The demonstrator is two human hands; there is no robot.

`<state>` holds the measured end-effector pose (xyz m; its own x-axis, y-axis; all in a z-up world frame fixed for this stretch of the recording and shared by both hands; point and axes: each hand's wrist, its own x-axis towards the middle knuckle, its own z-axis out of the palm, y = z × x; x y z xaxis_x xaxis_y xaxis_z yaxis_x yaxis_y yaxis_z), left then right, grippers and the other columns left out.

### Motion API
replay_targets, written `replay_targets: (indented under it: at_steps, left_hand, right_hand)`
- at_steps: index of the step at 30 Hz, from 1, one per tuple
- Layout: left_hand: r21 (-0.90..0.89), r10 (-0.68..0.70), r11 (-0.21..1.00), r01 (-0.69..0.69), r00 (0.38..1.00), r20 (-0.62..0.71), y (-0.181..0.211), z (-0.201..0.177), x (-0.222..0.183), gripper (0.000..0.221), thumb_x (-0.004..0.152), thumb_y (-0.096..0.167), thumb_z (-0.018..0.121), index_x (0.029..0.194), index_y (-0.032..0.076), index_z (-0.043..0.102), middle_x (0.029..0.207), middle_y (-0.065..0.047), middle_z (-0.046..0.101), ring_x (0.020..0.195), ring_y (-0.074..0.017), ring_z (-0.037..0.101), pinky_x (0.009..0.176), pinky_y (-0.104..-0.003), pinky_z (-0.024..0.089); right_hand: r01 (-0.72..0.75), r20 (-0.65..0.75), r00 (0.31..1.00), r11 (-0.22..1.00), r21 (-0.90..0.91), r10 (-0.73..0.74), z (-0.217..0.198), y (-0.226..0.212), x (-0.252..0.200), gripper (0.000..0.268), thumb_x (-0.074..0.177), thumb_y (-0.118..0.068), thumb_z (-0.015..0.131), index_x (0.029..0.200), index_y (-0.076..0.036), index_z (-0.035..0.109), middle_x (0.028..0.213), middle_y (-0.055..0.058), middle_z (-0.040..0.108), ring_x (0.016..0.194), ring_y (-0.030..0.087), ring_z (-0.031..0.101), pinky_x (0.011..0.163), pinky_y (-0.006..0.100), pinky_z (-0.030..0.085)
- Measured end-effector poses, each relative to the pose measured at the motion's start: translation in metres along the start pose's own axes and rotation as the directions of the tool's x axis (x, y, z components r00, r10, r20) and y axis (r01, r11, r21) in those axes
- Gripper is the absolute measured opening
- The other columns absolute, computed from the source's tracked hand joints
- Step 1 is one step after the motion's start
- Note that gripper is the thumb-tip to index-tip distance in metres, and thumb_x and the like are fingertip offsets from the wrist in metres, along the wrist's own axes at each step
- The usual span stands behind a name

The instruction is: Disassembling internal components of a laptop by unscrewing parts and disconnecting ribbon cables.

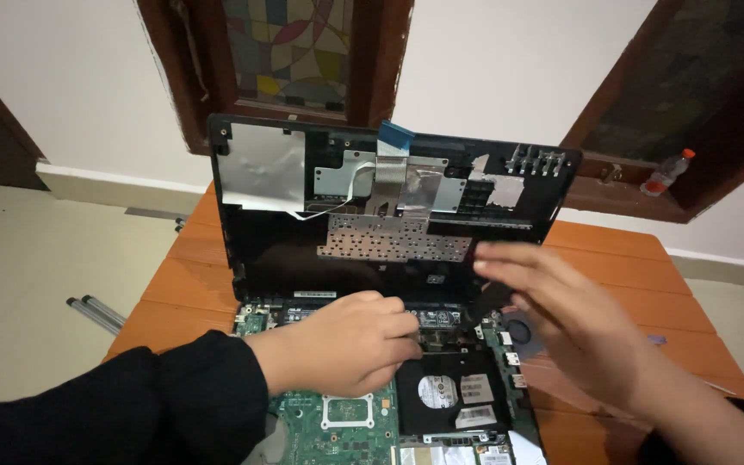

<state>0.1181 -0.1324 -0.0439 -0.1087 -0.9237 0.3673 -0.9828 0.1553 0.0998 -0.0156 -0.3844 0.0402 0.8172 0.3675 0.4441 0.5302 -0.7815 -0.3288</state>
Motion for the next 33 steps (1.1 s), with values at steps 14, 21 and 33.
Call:
replay_targets:
  at_steps: [14,21,33]
  left_hand:
    - [0.019,0.001,1.000,-0.001,1.000,-0.007,0.001,-0.001,0.001,0.024,0.095,0.014,0.053,0.106,0.009,0.073,0.092,-0.006,0.061,0.079,-0.0290,0.055,0.067,-0.043,0.043]
    - [-0.005,-0.005,1.000,0.005,1.000,0.000,0.001,-0.002,0.001,0.027,0.097,0.013,0.052,0.110,0.006,0.074,0.090,-0.006,0.059,0.078,-0.0274,0.054,0.067,-0.042,0.043]
    - [-0.001,0.003,1.000,-0.003,0.999,-0.034,0.001,-0.001,0.001,0.026,0.096,0.012,0.054,0.112,0.007,0.073,0.091,-0.006,0.060,0.078,-0.0277,0.055,0.067,-0.042,0.044]
  right_hand:
    - [-0.242,-0.119,0.960,0.964,0.114,0.255,0.015,0.005,-0.015,0.020,0.095,-0.033,0.062,0.094,-0.014,0.065,0.098,0.000,0.077,0.089,0.012,0.074,0.080,0.027,0.053]
    - [-0.415,-0.258,0.862,0.900,0.131,0.436,-0.001,-0.001,-0.013,0.019,0.100,-0.022,0.059,0.086,-0.012,0.064,0.078,0.000,0.077,0.045,0.009,0.056,0.045,0.025,0.043]
    - [-0.367,-0.142,0.920,0.930,0.013,0.365,0.018,0.022,-0.017,0.019,0.097,-0.033,0.062,0.091,-0.015,0.067,0.086,-0.004,0.076,0.073,0.010,0.070,0.067,0.027,0.049]
